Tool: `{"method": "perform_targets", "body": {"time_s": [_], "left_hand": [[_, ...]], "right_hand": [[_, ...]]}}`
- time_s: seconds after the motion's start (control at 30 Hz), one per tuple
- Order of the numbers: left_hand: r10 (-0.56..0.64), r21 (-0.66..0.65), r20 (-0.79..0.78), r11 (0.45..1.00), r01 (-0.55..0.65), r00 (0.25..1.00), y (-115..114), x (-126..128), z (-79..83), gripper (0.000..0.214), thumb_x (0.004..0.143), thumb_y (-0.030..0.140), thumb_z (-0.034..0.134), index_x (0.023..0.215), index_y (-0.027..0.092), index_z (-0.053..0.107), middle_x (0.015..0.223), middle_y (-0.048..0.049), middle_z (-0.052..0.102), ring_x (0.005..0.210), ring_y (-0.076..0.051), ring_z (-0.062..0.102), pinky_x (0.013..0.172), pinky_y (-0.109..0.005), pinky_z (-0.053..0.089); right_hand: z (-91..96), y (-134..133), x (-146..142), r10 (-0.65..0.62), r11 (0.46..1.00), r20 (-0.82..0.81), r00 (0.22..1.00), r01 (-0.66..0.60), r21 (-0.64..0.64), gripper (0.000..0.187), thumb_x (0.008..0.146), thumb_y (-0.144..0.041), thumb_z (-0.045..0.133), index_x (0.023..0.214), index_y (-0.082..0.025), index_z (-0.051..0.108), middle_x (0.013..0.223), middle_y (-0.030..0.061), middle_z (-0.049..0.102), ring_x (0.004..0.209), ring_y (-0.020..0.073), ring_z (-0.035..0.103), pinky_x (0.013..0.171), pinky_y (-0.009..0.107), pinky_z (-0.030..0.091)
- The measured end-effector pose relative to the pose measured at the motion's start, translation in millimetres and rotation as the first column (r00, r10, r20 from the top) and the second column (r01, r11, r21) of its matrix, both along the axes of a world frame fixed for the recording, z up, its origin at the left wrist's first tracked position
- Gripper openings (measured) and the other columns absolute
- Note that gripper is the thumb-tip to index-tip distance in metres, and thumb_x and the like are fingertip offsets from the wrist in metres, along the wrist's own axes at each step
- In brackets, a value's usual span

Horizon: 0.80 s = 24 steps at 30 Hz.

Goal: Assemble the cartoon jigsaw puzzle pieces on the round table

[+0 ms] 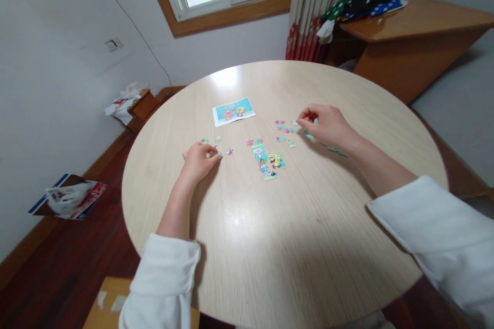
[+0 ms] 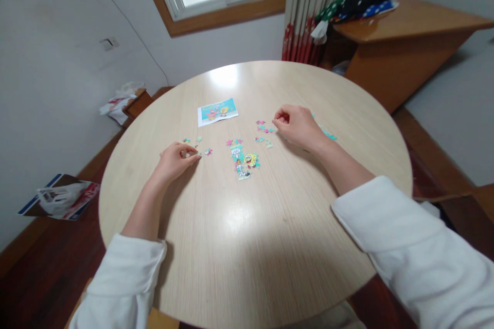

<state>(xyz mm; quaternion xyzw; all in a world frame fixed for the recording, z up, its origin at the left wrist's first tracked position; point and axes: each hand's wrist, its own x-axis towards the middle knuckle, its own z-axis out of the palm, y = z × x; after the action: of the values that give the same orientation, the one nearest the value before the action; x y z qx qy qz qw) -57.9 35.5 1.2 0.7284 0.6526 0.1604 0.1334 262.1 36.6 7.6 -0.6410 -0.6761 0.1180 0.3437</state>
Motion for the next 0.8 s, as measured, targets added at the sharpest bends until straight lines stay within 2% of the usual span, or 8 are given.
{"method": "perform_targets", "body": {"time_s": [0.43,0.6,0.8], "left_hand": [[0.01,-0.011,-0.051,1.0,-0.011,0.999,-3,3,-0.2,0.016,0.077,0.029,0.065,0.088,0.02,0.072,0.1,-0.0082,0.064,0.092,-0.023,0.059,0.085,-0.039,0.038],[0.019,0.007,-0.061,1.0,-0.019,0.998,-4,5,-0.9,0.014,0.078,0.027,0.063,0.086,0.021,0.072,0.101,-0.0084,0.065,0.093,-0.025,0.06,0.087,-0.042,0.038],[0.009,0.024,-0.07,1.0,-0.008,0.998,-3,5,-4.3,0.016,0.08,0.027,0.058,0.087,0.02,0.071,0.1,-0.0087,0.066,0.092,-0.025,0.06,0.088,-0.043,0.038]], "right_hand": [[-3.5,11,23,-0.225,0.971,-0.029,0.974,0.227,0.077,0.006,0.079,-0.023,0.05,0.077,-0.02,0.054,0.077,0.0075,0.063,0.069,0.0203,0.055,0.066,0.035,0.041],[-5.2,11,25,-0.226,0.97,-0.054,0.973,0.229,0.077,0.008,0.079,-0.029,0.051,0.077,-0.022,0.054,0.075,0.0064,0.062,0.069,0.0209,0.054,0.065,0.035,0.04],[-5.9,11,22,-0.195,0.981,-0.058,0.979,0.196,-0.001,0.007,0.079,-0.028,0.051,0.077,-0.023,0.053,0.078,0.0084,0.062,0.073,0.0233,0.055,0.068,0.038,0.041]]}}
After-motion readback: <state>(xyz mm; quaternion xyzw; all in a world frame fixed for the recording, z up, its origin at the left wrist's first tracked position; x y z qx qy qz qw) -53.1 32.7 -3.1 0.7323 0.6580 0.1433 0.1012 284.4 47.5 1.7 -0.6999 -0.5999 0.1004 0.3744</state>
